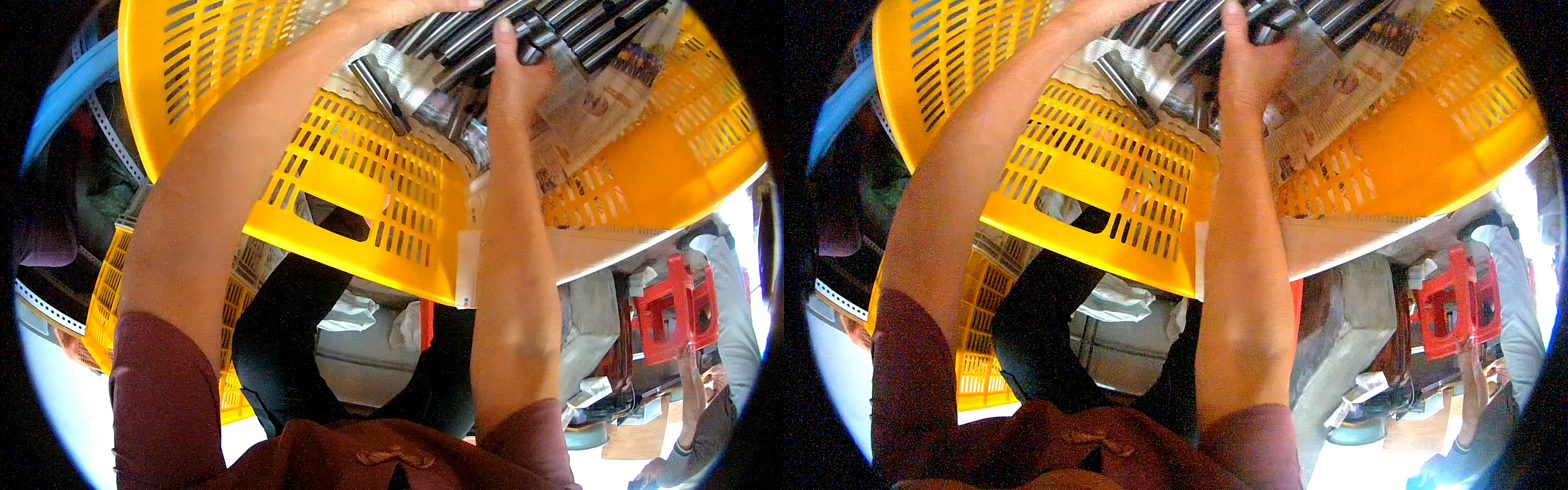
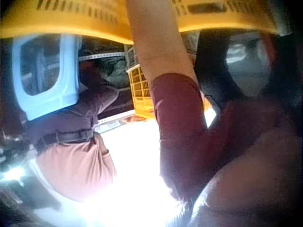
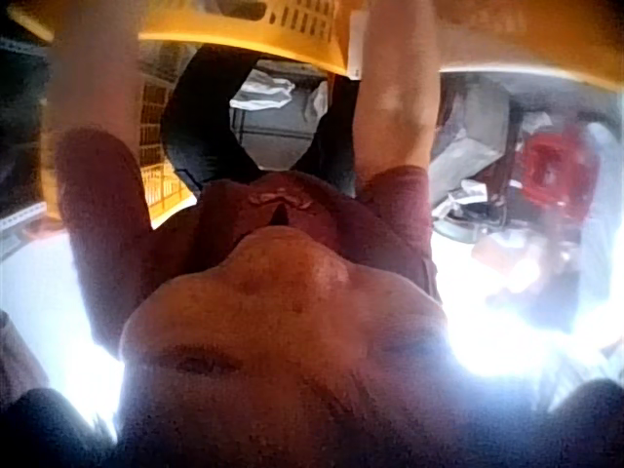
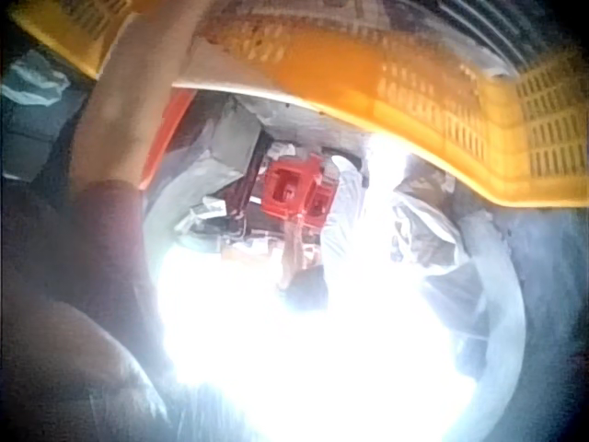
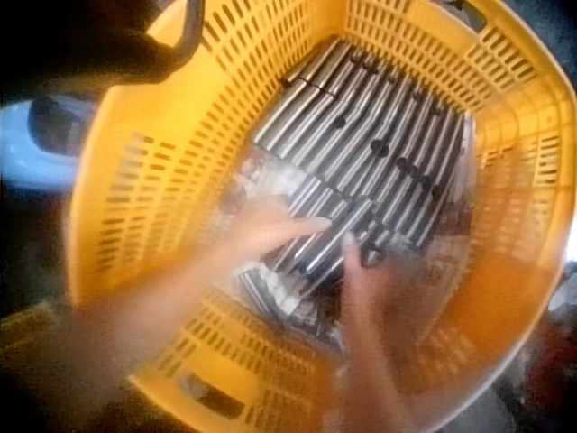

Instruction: The person repeatedly picks up cylindrical metal rods from a yellow basket, transfers them to a table, and then moves them into a red basket. They also handle a bowl of small black caps and arrange the rods on the table.

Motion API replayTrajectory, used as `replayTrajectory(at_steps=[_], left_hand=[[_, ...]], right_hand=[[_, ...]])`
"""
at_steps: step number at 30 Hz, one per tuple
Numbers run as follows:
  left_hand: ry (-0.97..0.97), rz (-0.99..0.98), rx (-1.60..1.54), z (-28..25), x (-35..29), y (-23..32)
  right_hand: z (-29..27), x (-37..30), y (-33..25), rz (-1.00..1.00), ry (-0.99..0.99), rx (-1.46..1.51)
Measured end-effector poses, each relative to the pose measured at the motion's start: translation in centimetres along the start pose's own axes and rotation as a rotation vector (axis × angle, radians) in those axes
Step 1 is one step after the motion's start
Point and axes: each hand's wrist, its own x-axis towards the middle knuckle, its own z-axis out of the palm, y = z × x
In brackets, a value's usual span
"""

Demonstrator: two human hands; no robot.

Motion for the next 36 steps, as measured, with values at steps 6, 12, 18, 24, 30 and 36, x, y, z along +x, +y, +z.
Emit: replayTrajectory(at_steps=[6,12,18,24,30,36], left_hand=[[-0.099,0.267,-0.568,2.2,1.9,-2.0],[-0.32,0.043,-0.611,1.6,1.9,-1.1],[-0.188,0.123,-1.046,6.4,1.6,-5.4],[-0.104,0.107,-1.09,7.6,-3.5,-5.7],[-0.016,0.173,-1.21,6.9,-13.8,-3.2],[0.037,0.185,-1.425,4.5,-27.4,1.3]], right_hand=[[0.7,0.2,-0.7,0.206,0.01,-0.273],[0.6,0.4,-2.4,0.231,-0.201,0.264],[0.1,-0.9,-2.1,0.405,-0.313,0.226],[-1.2,-3.2,-5.8,0.577,-0.444,0.252],[-3.6,-8.5,-13.4,0.566,-0.513,0.33],[-6.8,-14.0,-25.2,0.581,-0.606,0.233]])
